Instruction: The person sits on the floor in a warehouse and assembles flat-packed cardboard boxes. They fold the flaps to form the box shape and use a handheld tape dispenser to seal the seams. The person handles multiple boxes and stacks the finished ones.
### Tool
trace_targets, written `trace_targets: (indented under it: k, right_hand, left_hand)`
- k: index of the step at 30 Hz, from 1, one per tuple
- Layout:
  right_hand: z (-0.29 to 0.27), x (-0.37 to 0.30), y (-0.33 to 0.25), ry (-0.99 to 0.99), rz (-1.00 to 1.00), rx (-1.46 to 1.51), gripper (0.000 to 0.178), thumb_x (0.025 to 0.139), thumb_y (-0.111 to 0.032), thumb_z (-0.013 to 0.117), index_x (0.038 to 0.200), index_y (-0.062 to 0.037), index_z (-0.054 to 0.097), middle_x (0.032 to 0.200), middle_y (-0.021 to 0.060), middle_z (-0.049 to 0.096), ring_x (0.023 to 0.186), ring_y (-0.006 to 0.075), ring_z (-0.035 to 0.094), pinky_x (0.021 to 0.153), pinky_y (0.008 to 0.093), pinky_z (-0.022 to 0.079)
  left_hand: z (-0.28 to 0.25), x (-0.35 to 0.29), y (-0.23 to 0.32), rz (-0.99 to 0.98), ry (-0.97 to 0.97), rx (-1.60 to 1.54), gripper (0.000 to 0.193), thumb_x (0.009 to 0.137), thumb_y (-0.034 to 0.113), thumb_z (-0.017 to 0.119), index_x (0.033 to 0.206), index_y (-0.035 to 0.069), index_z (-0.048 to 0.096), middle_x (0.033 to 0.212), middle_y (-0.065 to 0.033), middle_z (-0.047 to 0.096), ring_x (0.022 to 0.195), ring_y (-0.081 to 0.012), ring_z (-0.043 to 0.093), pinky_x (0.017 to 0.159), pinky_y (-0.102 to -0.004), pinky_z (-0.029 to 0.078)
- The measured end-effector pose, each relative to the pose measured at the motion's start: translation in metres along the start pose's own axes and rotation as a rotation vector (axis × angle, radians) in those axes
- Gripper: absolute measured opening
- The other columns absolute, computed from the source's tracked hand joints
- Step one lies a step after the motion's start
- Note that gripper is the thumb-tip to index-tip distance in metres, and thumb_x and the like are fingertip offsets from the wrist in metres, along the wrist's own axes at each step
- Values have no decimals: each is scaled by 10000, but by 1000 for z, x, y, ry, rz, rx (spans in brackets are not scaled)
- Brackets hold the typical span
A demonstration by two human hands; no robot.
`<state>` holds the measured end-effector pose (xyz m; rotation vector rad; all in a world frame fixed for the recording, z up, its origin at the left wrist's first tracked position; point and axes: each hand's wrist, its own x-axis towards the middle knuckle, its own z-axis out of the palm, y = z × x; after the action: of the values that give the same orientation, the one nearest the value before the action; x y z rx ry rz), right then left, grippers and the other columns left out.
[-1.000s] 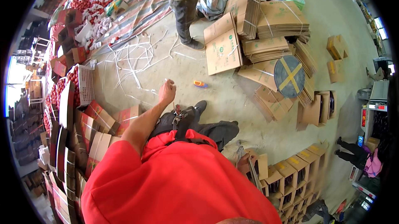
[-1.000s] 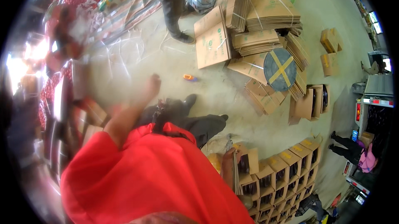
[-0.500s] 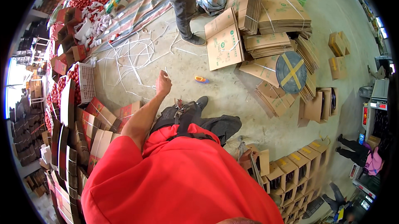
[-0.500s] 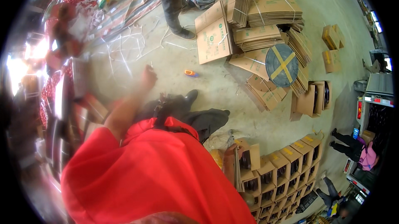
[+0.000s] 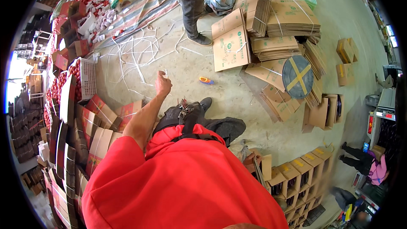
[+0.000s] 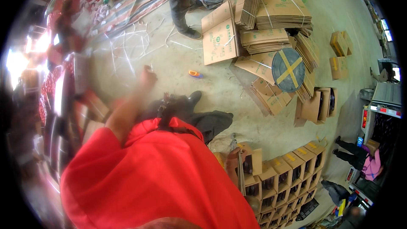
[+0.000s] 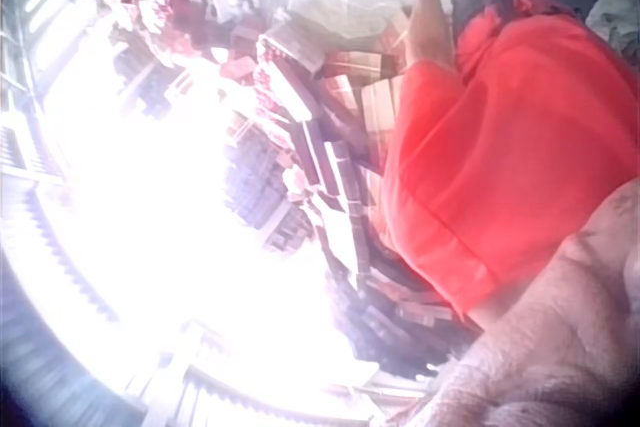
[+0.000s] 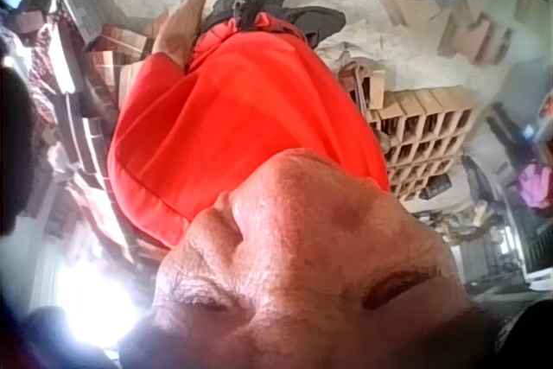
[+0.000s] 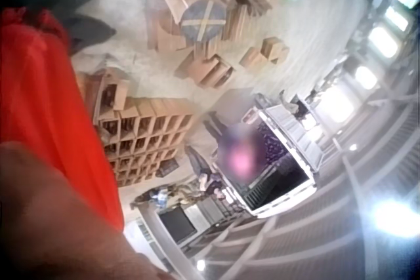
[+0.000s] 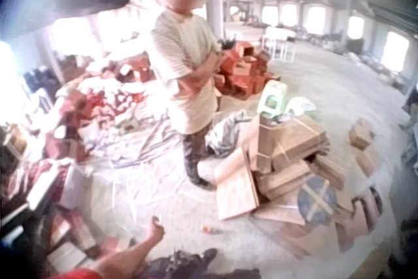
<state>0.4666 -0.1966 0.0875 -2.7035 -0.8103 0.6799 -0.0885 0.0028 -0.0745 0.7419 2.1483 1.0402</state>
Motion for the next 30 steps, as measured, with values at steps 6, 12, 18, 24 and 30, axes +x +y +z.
trace_targets:
  k: [6, 12, 18, 24, 30]
  right_hand:
    - [63, 25, 72, 106, -149, 30, 289, 964, -288, 620, 1079, -22, 624, 872, 228, 707, 831, 413, 697, 728, 491, 524]
    - [39, 21, 31, 207, -212, 44, 221, 948, -218, 649, 1040, -21, 608, 772, 226, 675, 745, 436, 684, 655, 498, 520]
    - [15, 9, 50, 309, -179, 85, 264, 916, -211, 725, 1057, -30, 595, 761, 223, 673, 739, 445, 689, 647, 518, 528]
    - [23, -6, 54, 334, -126, 119, 279, 918, -249, 694, 1066, -33, 601, 776, 231, 679, 757, 448, 691, 699, 527, 529]
    - [4, -13, 43, 269, -56, 126, 276, 912, -246, 683, 1061, -27, 605, 826, 240, 683, 829, 453, 690, 739, 521, 533]
  left_hand:
    - [20, -15, 25, 9, -39, -69, 303, 923, -21, 566, 1201, 98, 571, 743, -76, 627, 657, -203, 637, 589, -398, 541]
    - [-13, 53, -53, -42, -737, -627, 404, 1034, 255, 469, 1396, 86, 529, 1126, -210, 689, 914, -315, 701, 795, -563, 573]
    - [-42, -25, -66, 222, -648, 810, 314, 844, 343, 762, 1029, 90, 753, 1079, -202, 727, 1047, -415, 675, 894, -512, 528]
    - [-55, -61, -79, 144, -711, 912, 316, 844, 339, 759, 1030, 83, 752, 1078, -196, 732, 1039, -408, 682, 898, -506, 535]
    - [-44, -64, -68, 160, -732, 949, 319, 844, 335, 755, 1032, 76, 750, 1076, -191, 737, 1032, -400, 690, 902, -501, 542]
